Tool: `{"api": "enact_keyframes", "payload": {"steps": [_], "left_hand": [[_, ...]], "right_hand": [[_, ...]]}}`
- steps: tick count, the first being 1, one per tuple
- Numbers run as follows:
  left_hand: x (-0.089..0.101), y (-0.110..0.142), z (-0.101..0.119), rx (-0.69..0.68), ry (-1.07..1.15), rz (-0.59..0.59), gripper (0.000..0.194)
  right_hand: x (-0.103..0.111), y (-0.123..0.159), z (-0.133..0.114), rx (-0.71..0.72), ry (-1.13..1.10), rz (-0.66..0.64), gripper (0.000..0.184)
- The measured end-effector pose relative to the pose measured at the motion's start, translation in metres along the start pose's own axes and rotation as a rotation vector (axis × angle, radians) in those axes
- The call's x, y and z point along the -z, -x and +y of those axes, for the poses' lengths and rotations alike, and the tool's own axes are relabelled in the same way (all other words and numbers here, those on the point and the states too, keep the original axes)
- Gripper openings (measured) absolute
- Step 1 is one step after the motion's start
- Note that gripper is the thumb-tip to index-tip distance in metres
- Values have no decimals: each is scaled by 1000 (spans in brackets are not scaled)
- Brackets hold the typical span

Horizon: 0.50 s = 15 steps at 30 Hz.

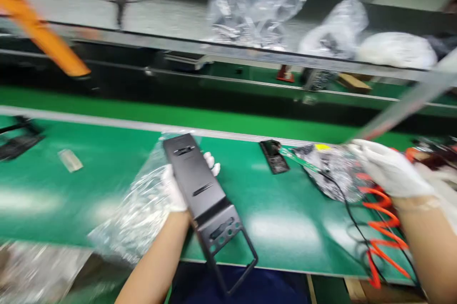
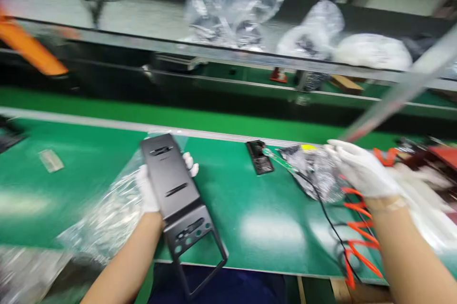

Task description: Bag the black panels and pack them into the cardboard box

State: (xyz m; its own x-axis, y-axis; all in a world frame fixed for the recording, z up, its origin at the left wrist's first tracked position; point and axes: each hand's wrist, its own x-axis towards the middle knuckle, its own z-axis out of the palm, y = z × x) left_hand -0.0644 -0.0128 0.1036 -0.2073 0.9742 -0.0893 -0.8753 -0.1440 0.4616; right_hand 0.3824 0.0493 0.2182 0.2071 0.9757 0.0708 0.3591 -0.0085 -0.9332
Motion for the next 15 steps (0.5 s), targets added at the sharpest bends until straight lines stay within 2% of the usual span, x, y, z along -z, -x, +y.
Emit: {"api": "enact_keyframes", "payload": {"steps": [3, 5, 7, 9, 11, 13, 15], "left_hand": [[5, -3, 3, 65, 151, -30, 71], [8, -3, 5, 99, 229, -53, 69], [9, 0, 6, 124, 274, -85, 70], [10, 4, 6, 141, 299, -135, 72], [10, 7, 6, 156, 313, -178, 74], [10, 8, 7, 170, 317, -191, 73], [11, 7, 9, 171, 327, -186, 69]], "right_hand": [[-31, -8, -41, -109, -64, -181, 32], [-71, -4, -75, -143, 12, -388, 46], [-119, 9, -108, -72, 128, -573, 50], [-170, 22, -135, -12, 116, -748, 49], [-220, 29, -153, -13, 68, -922, 45], [-265, 33, -161, -26, 54, -1019, 29], [-303, 34, -162, -43, 67, -1060, 13]]}}
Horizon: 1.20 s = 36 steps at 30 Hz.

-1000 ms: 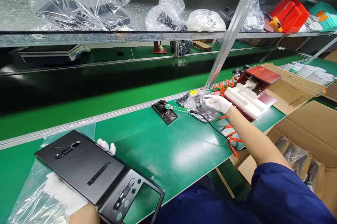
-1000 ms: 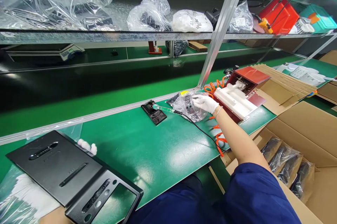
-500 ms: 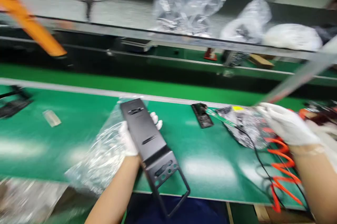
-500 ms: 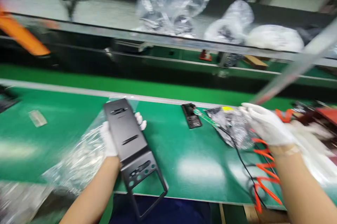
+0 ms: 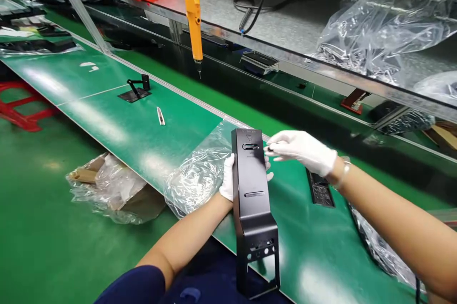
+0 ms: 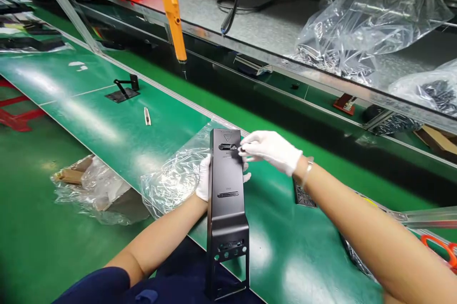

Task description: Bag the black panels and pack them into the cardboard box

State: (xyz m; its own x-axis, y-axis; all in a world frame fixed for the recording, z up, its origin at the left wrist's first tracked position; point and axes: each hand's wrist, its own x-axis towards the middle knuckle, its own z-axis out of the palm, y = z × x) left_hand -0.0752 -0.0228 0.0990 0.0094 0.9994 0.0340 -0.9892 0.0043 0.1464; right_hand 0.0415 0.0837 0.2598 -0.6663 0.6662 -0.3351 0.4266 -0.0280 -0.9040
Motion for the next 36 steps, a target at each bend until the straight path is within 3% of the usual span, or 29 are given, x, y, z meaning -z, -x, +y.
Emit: {"api": "enact_keyframes", "payload": {"steps": [3, 7, 10, 15, 19, 25, 29, 33, 36], "left_hand": [[1, -2, 3, -11, 22, 8, 65], [3, -4, 6, -50, 48, 40, 69], [1, -4, 7, -92, 63, 61, 66], [-4, -2, 8, -154, 60, 79, 62], [-6, -1, 8, -150, 83, 116, 59], [-7, -2, 10, -138, 47, 177, 63], [-11, -3, 10, -128, 39, 195, 66], [-14, 0, 9, -161, 64, 195, 63], [-11, 1, 9, -152, 85, 137, 62]], "right_hand": [[-22, -35, 4, -11, -1, -8, 18], [-34, -55, 10, 75, 92, 35, 28], [-39, -61, 12, 91, 170, 43, 35], [-53, -67, 17, 27, 115, 96, 41], [-59, -71, 18, -12, 110, 148, 37], [-58, -69, 4, -63, 195, 82, 36], [-60, -75, 8, -70, 274, 104, 32], [-61, -83, 19, 129, 459, 277, 26], [-57, -81, 25, 260, 287, 335, 60]]}}
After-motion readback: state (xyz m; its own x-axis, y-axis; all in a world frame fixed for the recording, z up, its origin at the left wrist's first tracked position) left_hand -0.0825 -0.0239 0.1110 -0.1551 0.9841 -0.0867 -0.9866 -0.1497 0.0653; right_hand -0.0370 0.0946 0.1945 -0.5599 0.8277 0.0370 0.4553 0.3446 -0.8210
